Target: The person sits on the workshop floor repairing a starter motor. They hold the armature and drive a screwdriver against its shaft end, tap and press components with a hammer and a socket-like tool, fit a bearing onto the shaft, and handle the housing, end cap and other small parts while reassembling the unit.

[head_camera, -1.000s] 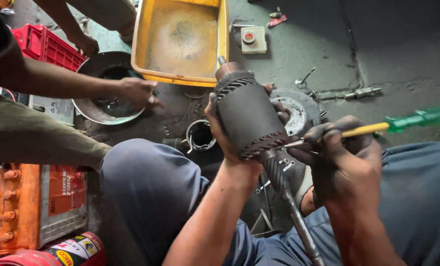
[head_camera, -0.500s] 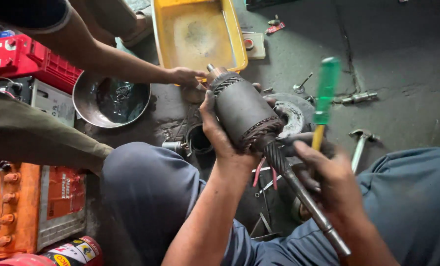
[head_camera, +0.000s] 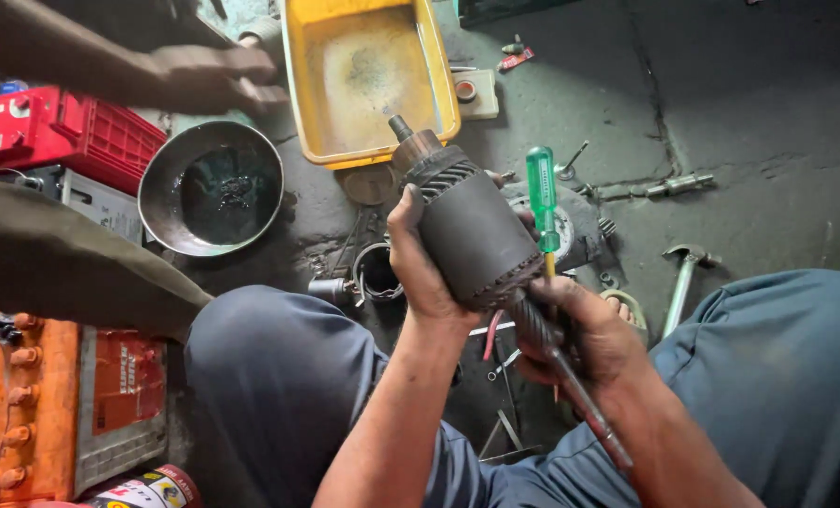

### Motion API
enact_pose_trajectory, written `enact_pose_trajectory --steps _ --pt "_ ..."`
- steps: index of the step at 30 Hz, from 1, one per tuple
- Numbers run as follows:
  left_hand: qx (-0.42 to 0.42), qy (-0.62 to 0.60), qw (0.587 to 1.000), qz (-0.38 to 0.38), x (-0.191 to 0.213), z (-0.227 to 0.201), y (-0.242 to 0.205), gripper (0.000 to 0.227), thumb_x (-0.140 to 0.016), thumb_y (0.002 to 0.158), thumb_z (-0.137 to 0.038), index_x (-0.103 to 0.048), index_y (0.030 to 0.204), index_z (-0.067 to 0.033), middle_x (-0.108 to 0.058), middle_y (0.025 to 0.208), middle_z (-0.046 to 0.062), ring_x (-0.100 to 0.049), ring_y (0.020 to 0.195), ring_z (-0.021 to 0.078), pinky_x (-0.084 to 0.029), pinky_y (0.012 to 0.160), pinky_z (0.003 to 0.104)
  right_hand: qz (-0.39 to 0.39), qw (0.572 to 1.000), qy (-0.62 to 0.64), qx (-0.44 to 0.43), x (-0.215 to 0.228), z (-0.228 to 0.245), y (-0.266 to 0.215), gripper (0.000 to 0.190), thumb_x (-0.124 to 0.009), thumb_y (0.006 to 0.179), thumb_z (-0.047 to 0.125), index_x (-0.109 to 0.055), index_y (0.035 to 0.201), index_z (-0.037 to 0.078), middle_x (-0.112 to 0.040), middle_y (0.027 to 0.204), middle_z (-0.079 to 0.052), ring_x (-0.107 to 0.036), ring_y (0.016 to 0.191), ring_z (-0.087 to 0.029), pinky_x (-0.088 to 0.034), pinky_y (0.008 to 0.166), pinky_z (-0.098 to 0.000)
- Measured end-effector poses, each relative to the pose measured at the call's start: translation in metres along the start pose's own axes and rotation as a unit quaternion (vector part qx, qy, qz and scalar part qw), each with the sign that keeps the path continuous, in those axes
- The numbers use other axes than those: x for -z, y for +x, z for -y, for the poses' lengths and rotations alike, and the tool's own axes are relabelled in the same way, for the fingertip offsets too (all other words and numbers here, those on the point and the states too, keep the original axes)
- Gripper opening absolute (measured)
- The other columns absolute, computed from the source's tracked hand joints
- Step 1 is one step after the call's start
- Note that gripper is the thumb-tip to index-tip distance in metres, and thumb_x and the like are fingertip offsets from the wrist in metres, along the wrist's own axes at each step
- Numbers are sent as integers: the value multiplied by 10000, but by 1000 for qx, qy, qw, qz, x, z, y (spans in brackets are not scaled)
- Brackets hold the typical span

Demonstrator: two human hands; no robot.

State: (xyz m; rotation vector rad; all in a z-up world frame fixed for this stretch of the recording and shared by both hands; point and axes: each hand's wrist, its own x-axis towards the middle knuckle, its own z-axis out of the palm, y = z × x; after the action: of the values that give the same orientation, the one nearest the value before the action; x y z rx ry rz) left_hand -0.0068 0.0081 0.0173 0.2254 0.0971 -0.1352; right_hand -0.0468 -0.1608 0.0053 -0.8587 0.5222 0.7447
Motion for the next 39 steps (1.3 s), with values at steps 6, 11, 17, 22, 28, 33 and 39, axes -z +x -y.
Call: enact_pose_trajectory --steps 6,11,17,22,28,33,39 --pt "1 56 998 -20 -5 1 -3 718 -433 1009 -549 -617 1231 108 -707 938 215 -732 789 328 -625 738 456 91 995 10 49 18 -7 10 315 -691 888 316 -602 770 38 -563 565 -54 -483 394 -156 -374 350 -325" --pt "-110 103 984 -92 -12 4 -2 370 -506 1014 -368 -554 1252 -89 -683 1024 125 -694 820 237 -605 732 409 -109 945 -255 171 -31 20 -34 303 -674 840 259 -750 897 -29 -703 677 -92 -626 539 -153 -453 483 -284" --pt "-179 201 956 -114 -16 6 -6 297 -561 1015 -240 -547 1264 -79 -634 1025 79 -648 845 174 -574 716 344 -74 932 -279 219 -21 5 -27 203 -744 894 140 -785 911 -59 -717 719 -84 -614 592 -120 -472 524 -275" --pt "-170 226 944 -170 -15 6 -6 349 -593 955 -249 -550 1265 -94 -644 1001 54 -635 823 152 -553 701 307 -79 957 -212 183 -6 -2 -12 177 -685 881 104 -748 922 -56 -728 748 -92 -641 599 -142 -497 538 -288" --pt "-245 286 916 -135 -4 12 -6 324 -628 979 -158 -537 1274 -59 -630 1074 40 -611 952 124 -531 859 262 -104 971 -178 119 25 -10 10 215 -613 888 134 -708 1002 -23 -714 792 -97 -620 603 -154 -488 529 -295" --pt "-228 263 928 -135 -12 6 -4 322 -633 976 -176 -534 1258 -59 -631 1075 55 -617 933 143 -541 811 294 -103 961 -218 137 8 8 -1 217 -640 852 113 -709 1004 -26 -724 817 -90 -636 637 -151 -517 560 -299" --pt "-123 122 964 -203 -25 -7 -1 417 -635 907 -330 -531 1238 -98 -638 1011 97 -674 859 218 -614 708 381 -36 949 -120 288 10 39 -46 288 -630 1082 211 -669 1123 -71 -596 813 -117 -575 698 -246 -519 657 -389"
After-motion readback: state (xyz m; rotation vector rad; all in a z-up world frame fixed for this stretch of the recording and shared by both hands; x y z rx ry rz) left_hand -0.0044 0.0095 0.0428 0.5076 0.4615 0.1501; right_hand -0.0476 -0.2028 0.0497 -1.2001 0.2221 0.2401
